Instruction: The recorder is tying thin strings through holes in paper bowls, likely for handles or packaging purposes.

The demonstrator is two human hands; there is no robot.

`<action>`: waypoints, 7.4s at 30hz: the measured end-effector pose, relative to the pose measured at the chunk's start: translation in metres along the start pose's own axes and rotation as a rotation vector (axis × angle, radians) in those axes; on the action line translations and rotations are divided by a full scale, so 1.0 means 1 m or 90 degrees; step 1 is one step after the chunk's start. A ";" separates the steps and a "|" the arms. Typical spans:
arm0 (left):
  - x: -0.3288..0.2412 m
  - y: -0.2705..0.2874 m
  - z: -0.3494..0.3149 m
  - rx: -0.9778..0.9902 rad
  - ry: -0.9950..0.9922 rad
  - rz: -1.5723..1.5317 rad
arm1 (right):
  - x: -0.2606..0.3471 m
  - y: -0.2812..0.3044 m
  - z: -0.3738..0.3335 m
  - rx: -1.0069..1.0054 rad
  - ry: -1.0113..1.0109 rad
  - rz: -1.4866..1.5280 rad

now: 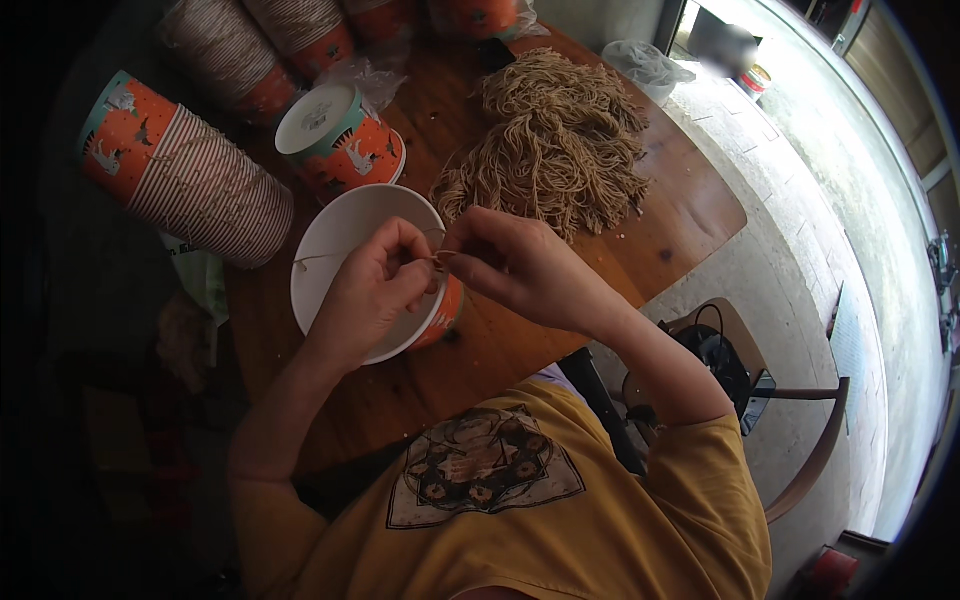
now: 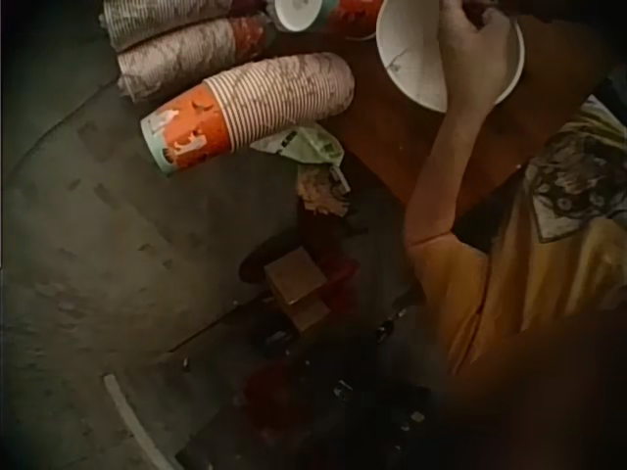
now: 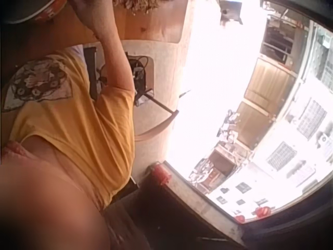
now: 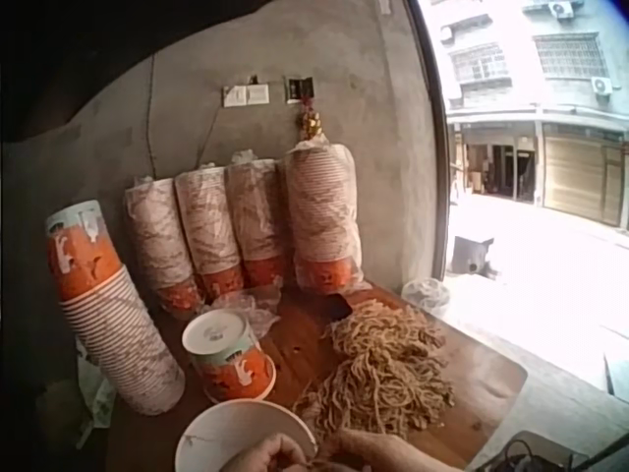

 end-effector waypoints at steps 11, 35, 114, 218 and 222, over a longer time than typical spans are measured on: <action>-0.049 0.001 -0.016 -0.164 -0.315 0.318 | 0.005 0.006 0.003 -0.085 -0.051 -0.020; -0.048 0.006 -0.013 -0.144 -0.302 0.337 | -0.009 -0.008 0.002 -0.039 -0.059 0.076; -0.013 -0.005 -0.003 -0.051 -0.002 -0.144 | -0.021 0.000 -0.013 -0.168 -0.053 0.127; -0.006 0.003 -0.005 -0.075 0.045 -0.303 | -0.024 -0.018 -0.012 -0.077 -0.053 0.305; -0.009 0.000 -0.010 -0.067 0.022 -0.275 | -0.026 -0.015 -0.010 -0.109 -0.042 0.359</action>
Point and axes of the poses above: each hand's wrist, its own z-axis towards the middle knuckle, its own y-axis out of the back of the hand, x = y × z, the point moved 9 cm from there along z, towards the middle knuckle, and after that the axes turned 7 degrees about -x, right-handed, at the moved point
